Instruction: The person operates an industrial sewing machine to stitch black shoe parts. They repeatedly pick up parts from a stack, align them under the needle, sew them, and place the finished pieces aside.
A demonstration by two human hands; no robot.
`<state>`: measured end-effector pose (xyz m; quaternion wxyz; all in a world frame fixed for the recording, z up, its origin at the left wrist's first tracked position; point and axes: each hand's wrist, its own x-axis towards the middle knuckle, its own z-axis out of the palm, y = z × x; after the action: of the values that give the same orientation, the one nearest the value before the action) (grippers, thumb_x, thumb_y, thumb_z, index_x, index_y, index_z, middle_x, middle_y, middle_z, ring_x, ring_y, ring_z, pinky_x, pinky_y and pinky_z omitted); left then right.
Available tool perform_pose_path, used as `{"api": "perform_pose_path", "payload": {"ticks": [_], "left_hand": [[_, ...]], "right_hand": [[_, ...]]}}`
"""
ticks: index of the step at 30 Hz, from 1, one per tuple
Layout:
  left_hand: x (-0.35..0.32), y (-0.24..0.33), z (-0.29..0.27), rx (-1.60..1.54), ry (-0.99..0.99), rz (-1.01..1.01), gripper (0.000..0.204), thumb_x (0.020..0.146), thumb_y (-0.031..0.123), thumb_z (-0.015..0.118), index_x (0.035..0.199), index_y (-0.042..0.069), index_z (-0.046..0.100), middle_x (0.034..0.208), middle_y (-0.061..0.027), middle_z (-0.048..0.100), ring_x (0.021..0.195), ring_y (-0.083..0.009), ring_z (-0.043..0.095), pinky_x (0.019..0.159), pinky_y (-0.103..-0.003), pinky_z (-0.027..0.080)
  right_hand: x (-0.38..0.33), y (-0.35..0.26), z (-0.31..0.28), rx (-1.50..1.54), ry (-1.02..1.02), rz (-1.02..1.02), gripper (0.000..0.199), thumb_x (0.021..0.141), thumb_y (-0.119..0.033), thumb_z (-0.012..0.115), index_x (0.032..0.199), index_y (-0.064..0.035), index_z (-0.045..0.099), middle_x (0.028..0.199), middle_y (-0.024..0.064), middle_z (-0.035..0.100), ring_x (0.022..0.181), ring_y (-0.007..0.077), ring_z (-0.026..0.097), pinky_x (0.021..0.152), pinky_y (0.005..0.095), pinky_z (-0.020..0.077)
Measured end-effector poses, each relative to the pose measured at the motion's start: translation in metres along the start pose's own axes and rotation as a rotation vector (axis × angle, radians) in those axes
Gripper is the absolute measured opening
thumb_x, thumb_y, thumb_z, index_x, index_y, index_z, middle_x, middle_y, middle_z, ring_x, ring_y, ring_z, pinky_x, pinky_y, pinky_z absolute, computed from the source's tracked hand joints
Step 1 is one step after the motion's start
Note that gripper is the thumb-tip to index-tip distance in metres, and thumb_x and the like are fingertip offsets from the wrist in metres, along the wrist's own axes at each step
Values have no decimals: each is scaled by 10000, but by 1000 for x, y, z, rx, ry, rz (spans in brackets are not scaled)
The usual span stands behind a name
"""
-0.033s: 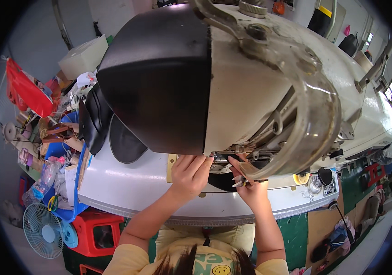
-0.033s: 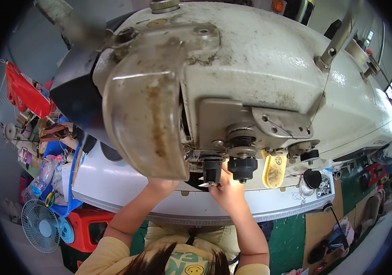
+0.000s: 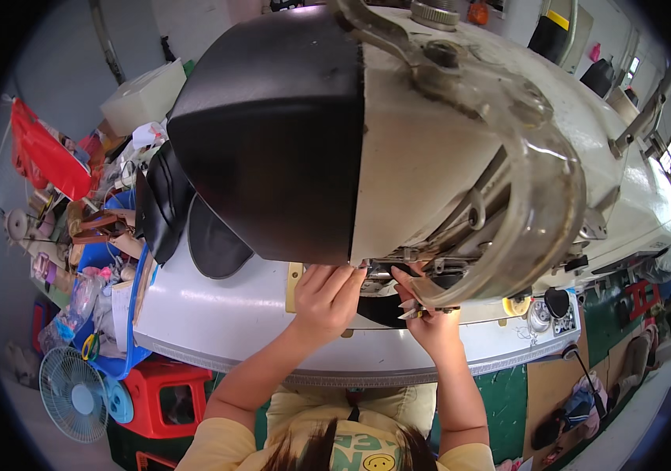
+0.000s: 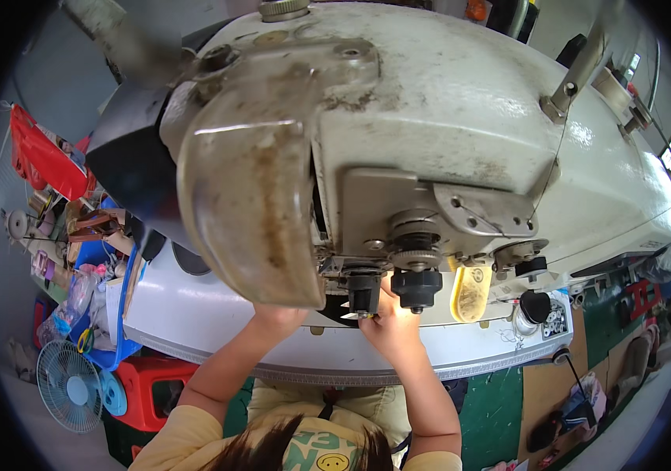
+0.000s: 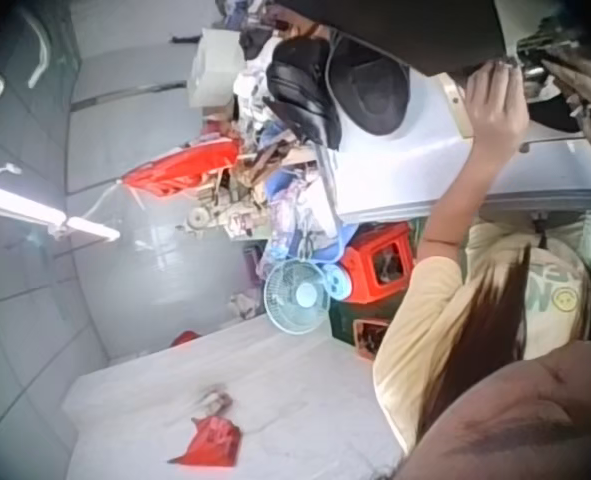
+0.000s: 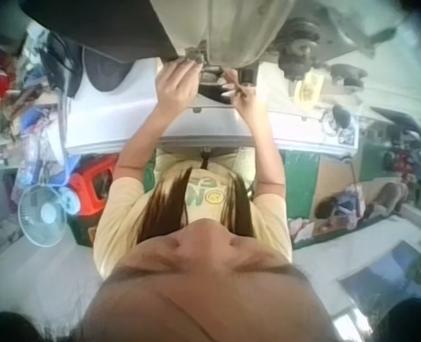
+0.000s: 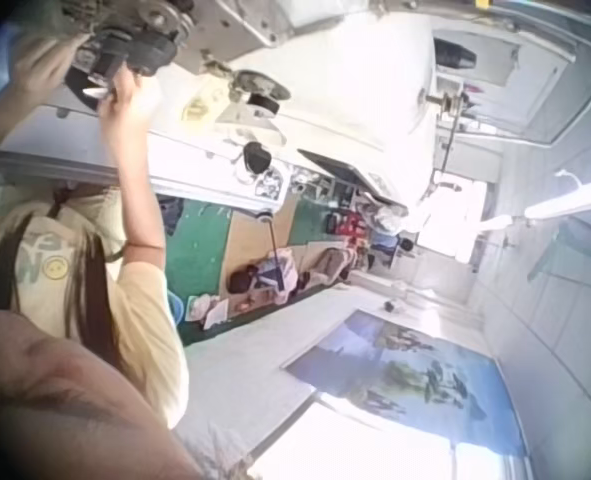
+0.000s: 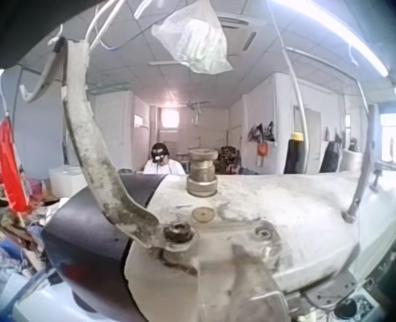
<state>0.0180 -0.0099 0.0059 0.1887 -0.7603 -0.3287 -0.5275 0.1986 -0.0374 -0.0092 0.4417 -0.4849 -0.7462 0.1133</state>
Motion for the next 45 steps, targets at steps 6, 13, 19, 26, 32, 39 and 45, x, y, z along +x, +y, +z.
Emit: {"api": "perform_pose_path", "payload": {"ticks": [6,13,19,26,32,39,45], "left_hand": [[-14,4,-2,-184,8,-148,202,706,-51,644,907,-41,626,886,-122,596,767,-259,585,675,-359,468],[-107,-57,11,-1494,223,-1428,417,850,65,600,1233,19,440,1196,-85,532,1117,-229,494,959,-371,386],[-109,-70,-23,-1770,-65,-1434,487,838,43,606,1290,52,424,1267,-100,514,1164,-288,507,971,-428,427],[-109,-44,-40,-1566,20,-1373,488,793,-10,596,1260,60,473,1219,-81,552,1138,-245,527,971,-413,422],[-109,-24,-50,-1452,30,-1282,514,788,-32,615,1274,27,457,1237,-65,538,1164,-207,494,997,-354,375],[-102,-31,-48,-1454,13,-1285,482,794,-30,618,1253,25,480,1224,-52,544,1146,-186,502,991,-342,375],[-93,-20,-49,-1371,33,-1211,455,795,-19,636,1227,32,504,1195,-47,561,1120,-178,517,975,-335,386]], "right_hand": [[6,16,-2,24,-26,-17,467,717,202,564,1084,-71,661,1007,85,661,965,151,622,793,252,509],[-9,-37,-6,-248,77,-364,435,564,8,630,993,-48,665,983,105,637,654,179,578,521,268,449],[-31,-32,13,-162,-66,-351,523,520,-16,607,1042,-25,650,974,87,627,634,176,561,525,287,469],[-27,-26,6,-77,-18,-314,481,503,23,631,980,-32,669,885,91,641,635,197,599,515,287,474],[-28,-23,-5,-46,-34,-280,487,498,49,639,974,-47,675,882,100,640,619,194,601,510,278,474],[-26,-21,3,-56,9,-276,525,479,62,627,990,-51,670,870,95,631,584,168,574,478,264,448],[-26,-13,4,-61,29,-232,543,467,74,616,994,-46,670,867,101,630,552,138,544,466,246,427]]}}
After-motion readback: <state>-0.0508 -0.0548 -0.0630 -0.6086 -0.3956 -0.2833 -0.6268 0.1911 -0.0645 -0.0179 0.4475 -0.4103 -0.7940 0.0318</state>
